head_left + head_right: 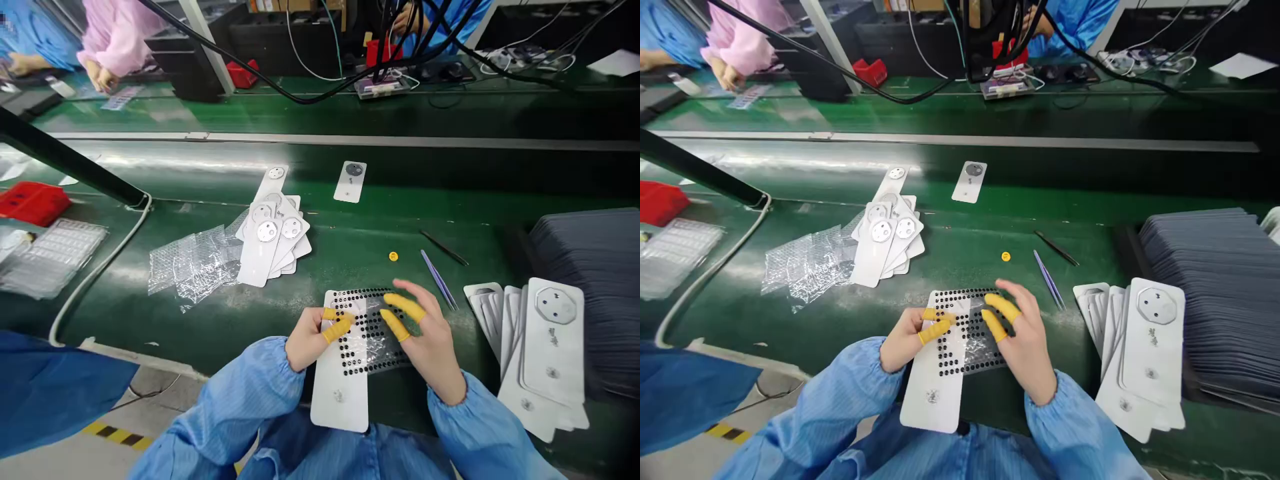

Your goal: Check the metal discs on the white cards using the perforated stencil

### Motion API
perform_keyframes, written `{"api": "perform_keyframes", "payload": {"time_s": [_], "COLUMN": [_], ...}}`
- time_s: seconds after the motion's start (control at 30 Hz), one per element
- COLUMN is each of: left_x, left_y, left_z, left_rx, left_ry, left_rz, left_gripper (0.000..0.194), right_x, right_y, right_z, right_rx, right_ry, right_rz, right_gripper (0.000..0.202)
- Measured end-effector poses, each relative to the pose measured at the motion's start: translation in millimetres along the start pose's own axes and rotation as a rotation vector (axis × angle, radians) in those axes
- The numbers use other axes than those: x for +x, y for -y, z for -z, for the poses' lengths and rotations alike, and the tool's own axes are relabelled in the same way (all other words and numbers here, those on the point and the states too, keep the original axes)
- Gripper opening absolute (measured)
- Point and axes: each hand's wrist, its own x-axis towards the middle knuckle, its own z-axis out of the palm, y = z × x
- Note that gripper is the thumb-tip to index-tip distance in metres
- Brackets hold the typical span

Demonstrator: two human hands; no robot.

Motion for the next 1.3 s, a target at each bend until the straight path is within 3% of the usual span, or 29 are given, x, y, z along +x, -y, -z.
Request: {"api": "perform_keyframes", "payload": {"time_s": [0.1,0.17,0.4,0.6,0.67,0.77,0.87,0.93,1.0,1.07,1.2,1.3], "left_x": [-2.6,-3.8,-4.8,-0.8,1.4,0.9,-12.4,-27.6,-41.3,-49.1,-50.5,-48.1], "left_y": [5.1,8.2,16.6,21.1,20.9,14.9,-0.7,-13.2,-22.4,-26.0,-20.4,-15.8], "left_z": [-5.0,-8.5,-9.3,-9.3,-3.1,21.4,50.0,55.6,45.4,24.6,-13.9,-24.5], "left_rx": [-0.036,-0.019,0.467,0.534,0.537,0.51,0.389,0.245,0.097,-0.003,0.05,0.164], "left_ry": [0.031,0.06,-0.001,-0.018,-0.019,-0.042,-0.219,-0.342,-0.345,-0.26,-0.146,-0.132], "left_rz": [-0.011,-0.044,-0.34,-0.358,-0.343,-0.305,-0.329,-0.378,-0.396,-0.363,-0.33,-0.355], "left_gripper": [0.054,0.051,0.028,0.021,0.02,0.027,0.044,0.067,0.086,0.093,0.093,0.079], "right_x": [-8.2,-12.7,-19.2,-21.5,-21.9,-23.6,-24.3,-22.3,-18.3,-13.8,-8.5,-9.1], "right_y": [7.7,9.9,5.0,-4.0,-9.7,-19.1,-21.6,-15.8,-3.5,12.8,37.7,40.5], "right_z": [-7.8,-13.0,-21.9,-36.8,-41.1,-44.8,-43.7,-39.1,-31.1,-21.6,-8.0,-2.7], "right_rx": [-0.044,-0.031,0.005,0.046,0.052,0.07,0.108,0.138,0.149,0.101,-0.076,-0.12], "right_ry": [0.078,0.134,0.151,0.124,0.103,0.079,0.092,0.094,0.069,0.025,0.047,0.145], "right_rz": [0.223,0.257,0.231,0.12,0.047,-0.022,-0.028,-0.033,-0.033,0.02,0.18,0.213], "right_gripper": [0.027,0.028,0.029,0.015,0.012,0.012,0.012,0.012,0.011,0.012,0.025,0.028]}}
